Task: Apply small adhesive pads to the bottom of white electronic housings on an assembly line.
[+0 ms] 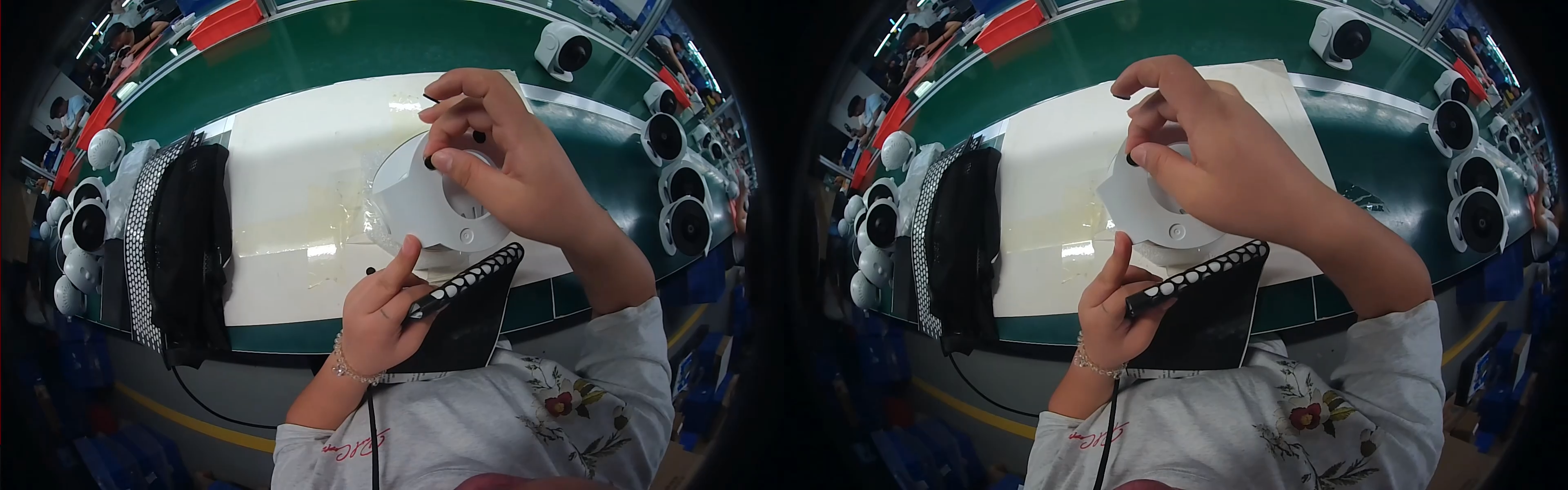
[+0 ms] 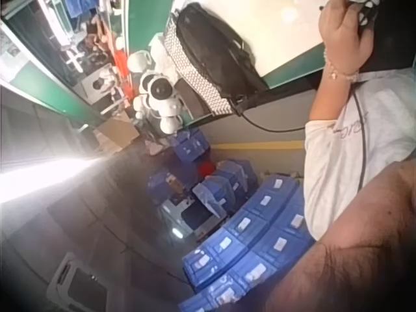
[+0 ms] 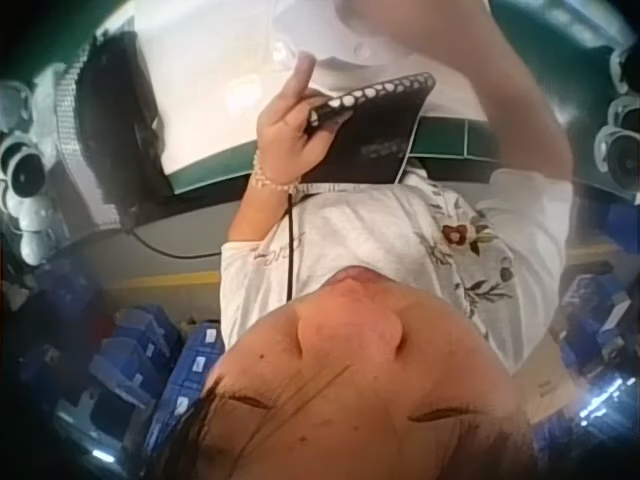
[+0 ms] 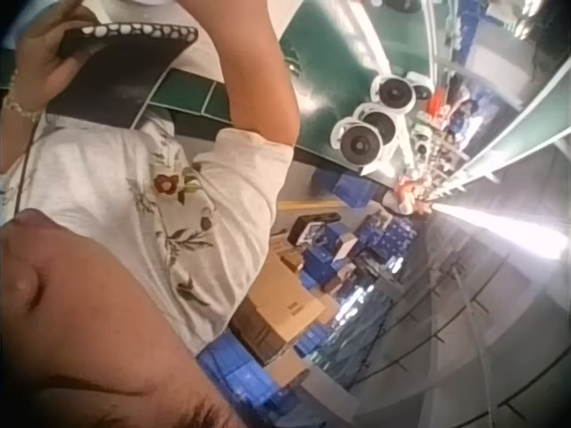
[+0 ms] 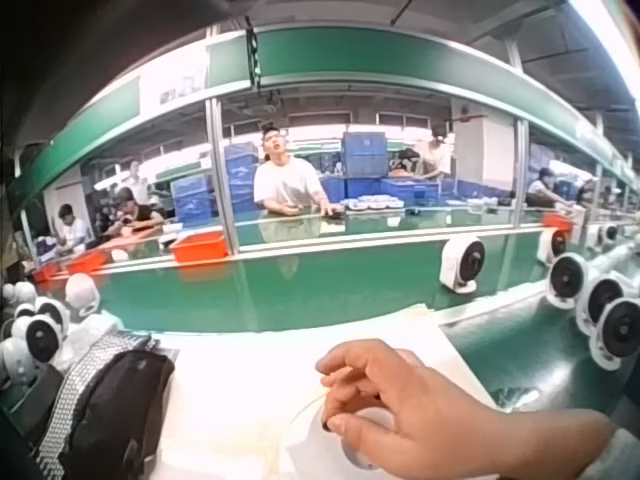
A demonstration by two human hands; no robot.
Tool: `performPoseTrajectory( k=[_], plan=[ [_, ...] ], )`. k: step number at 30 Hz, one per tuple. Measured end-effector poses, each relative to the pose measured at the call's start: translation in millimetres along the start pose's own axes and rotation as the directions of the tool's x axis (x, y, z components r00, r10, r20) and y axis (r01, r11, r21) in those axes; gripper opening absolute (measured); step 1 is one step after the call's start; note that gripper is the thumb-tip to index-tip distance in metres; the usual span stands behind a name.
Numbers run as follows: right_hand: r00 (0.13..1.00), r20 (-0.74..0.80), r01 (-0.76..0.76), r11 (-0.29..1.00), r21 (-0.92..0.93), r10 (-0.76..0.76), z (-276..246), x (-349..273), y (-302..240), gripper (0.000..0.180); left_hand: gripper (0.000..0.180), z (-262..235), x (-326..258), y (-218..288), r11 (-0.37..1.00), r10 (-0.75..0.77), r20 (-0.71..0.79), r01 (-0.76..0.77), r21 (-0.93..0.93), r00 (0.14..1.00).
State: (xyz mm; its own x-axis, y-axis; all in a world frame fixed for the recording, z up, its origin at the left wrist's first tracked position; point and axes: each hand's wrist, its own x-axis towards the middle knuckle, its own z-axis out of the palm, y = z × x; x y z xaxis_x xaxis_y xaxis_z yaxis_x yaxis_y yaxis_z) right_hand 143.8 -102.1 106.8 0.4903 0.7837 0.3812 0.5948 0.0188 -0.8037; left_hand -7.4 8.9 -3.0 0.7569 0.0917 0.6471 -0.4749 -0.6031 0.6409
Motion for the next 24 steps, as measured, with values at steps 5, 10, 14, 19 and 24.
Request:
performPoseTrajectory(
  k=[5, 10, 14, 19, 24],
  plan=[
    [0.999, -0.043, -0.028, 0.998, 0.063, 0.031, 2, -2, -1, 0.045, 0.025, -1, 0, 0, 1.0, 0.008, 0.005, -0.008, 0.002, 1.0],
    [0.998, -0.035, -0.043, 0.998, 0.048, 0.044, 3, -3, -3, 0.045, 0.025, 0, 1, -1, 1.0, 0.025, -0.006, -0.025, -0.009, 1.0],
    [0.976, 0.034, 0.203, 0.843, -0.499, -0.215, -3, -10, -10, 0.039, 0.025, 0, 1, 1, 1.0, 0.007, 0.003, -0.007, -0.021, 1.0],
    [0.95, 0.236, 0.307, 0.484, -0.819, -0.203, -1, -21, -21, 0.03, 0.025, 1, -1, -2, 1.0, 0.0, -0.057, -0.001, -0.023, 0.998],
    [0.98, -0.051, 0.142, 0.858, -0.494, -0.192, -7, -46, -3, 0.012, 0.024, 4, 1, -1, 0.999, 0.006, -0.071, -0.008, -0.035, 0.997]
  ],
)
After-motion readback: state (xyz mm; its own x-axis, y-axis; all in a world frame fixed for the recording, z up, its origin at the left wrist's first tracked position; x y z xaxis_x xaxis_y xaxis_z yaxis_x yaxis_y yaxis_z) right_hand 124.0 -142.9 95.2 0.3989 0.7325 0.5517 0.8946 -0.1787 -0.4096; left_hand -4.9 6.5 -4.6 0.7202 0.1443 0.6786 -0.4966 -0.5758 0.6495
